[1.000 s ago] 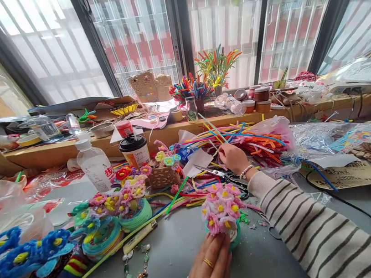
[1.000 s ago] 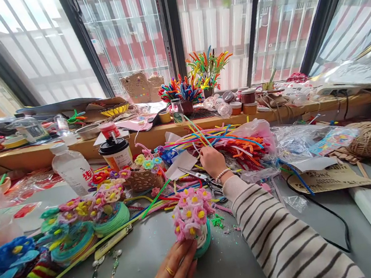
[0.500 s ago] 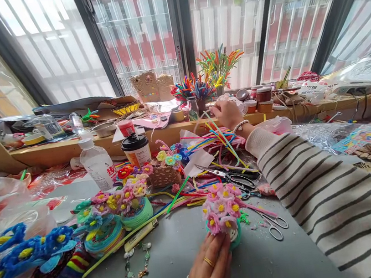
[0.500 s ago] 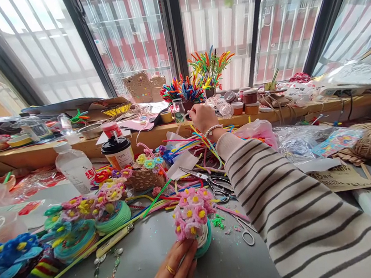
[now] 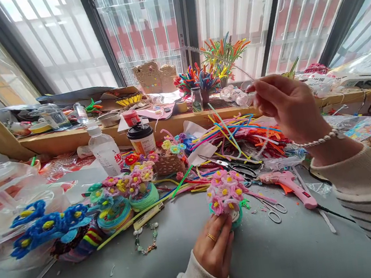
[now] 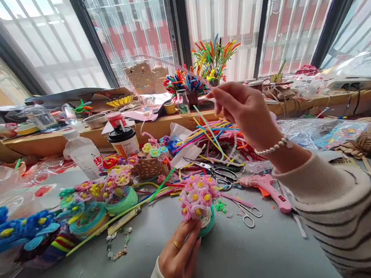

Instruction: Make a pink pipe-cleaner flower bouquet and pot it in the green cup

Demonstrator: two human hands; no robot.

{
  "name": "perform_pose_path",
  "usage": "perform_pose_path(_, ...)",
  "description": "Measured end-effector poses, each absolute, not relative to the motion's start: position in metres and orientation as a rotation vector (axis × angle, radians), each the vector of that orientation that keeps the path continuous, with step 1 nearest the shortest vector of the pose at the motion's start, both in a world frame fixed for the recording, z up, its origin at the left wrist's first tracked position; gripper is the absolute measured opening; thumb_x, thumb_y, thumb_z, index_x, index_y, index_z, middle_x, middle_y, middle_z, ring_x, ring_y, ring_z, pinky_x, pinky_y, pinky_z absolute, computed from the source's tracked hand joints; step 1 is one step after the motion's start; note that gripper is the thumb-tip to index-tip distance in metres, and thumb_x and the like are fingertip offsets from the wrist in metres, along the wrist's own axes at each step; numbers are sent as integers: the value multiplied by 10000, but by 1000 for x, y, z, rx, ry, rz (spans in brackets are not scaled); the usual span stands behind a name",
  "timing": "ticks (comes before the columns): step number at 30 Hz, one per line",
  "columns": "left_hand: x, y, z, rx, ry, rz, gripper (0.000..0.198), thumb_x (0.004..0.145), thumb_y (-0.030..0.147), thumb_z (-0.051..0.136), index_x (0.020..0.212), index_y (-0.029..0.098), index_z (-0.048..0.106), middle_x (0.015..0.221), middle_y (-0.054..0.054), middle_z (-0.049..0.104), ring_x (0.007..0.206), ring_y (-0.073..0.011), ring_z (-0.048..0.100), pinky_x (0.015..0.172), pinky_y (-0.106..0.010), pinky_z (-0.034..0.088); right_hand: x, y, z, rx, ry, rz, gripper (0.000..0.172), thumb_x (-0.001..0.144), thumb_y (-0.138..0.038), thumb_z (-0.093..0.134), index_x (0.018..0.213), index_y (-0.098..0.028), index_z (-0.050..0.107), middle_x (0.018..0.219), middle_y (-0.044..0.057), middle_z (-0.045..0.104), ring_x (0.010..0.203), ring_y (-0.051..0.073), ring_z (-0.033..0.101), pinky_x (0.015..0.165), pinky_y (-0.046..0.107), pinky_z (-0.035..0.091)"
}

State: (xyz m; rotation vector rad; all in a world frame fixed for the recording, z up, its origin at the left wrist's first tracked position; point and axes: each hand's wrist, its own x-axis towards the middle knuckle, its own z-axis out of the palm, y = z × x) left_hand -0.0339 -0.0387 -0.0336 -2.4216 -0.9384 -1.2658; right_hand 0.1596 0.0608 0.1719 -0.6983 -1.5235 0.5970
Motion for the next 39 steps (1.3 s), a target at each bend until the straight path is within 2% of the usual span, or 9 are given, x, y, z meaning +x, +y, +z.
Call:
perform_pose_path(2,-36,-41,-30,-2440,-922,-1350,313,722,68,468,1031,64,515,986,-145,595,988,-207,513,810,-307,473,186,22,163,-793,-1572,632,88,750,-249,518,714,-209,588,555,-26,476,483,58,408,393,179,302)
perform_pose_path(6,-45,-48,-25,-2328,-1052,-1813,301,748,55,422,1019,129,530,960,-96,608,911,-173,554,778,-287,477,227,-40,125,-974,-1982,750,138,744,-288,506,644,-231,581,506,-9,484,482,101,450,426,199,382)
perform_pose_path(8,-48,-52,-23,-2240,-1128,-2056,267,792,112,372,984,146,555,923,-82,621,864,-168,568,745,-289,480,233,-56,100,-1090,-2083,824,168,747,-284,493,613,-214,566,535,3,512,497,114,477,455,213,402)
perform_pose_path(12,-42,-60,-24,-2404,-1120,-2341,378,840,333,260,983,147,556,858,-99,623,703,-161,594,562,-267,509,221,-64,60,-1211,-2137,918,193,776,-308,444,677,-187,557,601,10,550,574,124,515,535,216,418)
perform_pose_path(14,-37,-62,-28,-2511,-1141,-2377,332,824,334,326,1031,168,526,820,-84,618,572,-117,587,457,-210,490,214,-61,48,-1228,-2173,912,206,788,-311,423,704,-183,560,629,10,563,600,121,525,572,217,420)
perform_pose_path(18,-32,-62,-34,-2554,-1165,-2202,237,782,167,442,981,196,566,712,-37,591,438,-47,505,385,-143,434,207,-54,34,-1254,-2206,776,206,799,-307,402,747,-183,559,676,18,581,635,126,530,605,229,424)
perform_pose_path(24,-35,-47,-31,-2397,-1075,-1889,209,755,120,477,896,200,610,694,-27,622,620,-93,566,582,-182,474,201,-43,26,-1275,-2169,672,193,769,-327,461,879,-198,552,785,30,596,582,118,502,549,237,428)
perform_pose_path(30,-28,-28,-26,-2329,-1076,-1691,170,747,143,484,832,186,625,690,-35,615,635,-111,560,577,-199,474,186,-19,27,-1172,-2170,639,186,741,-336,510,826,-187,580,742,28,590,566,112,474,532,229,402)
perform_pose_path(39,-31,-26,-28,-2197,-1012,-1429,277,781,93,378,891,203,607,767,-49,626,730,-148,523,665,-275,450,176,-8,18,-1081,-2194,662,150,770,-266,486,736,-178,603,672,13,557,566,102,461,507,209,360)
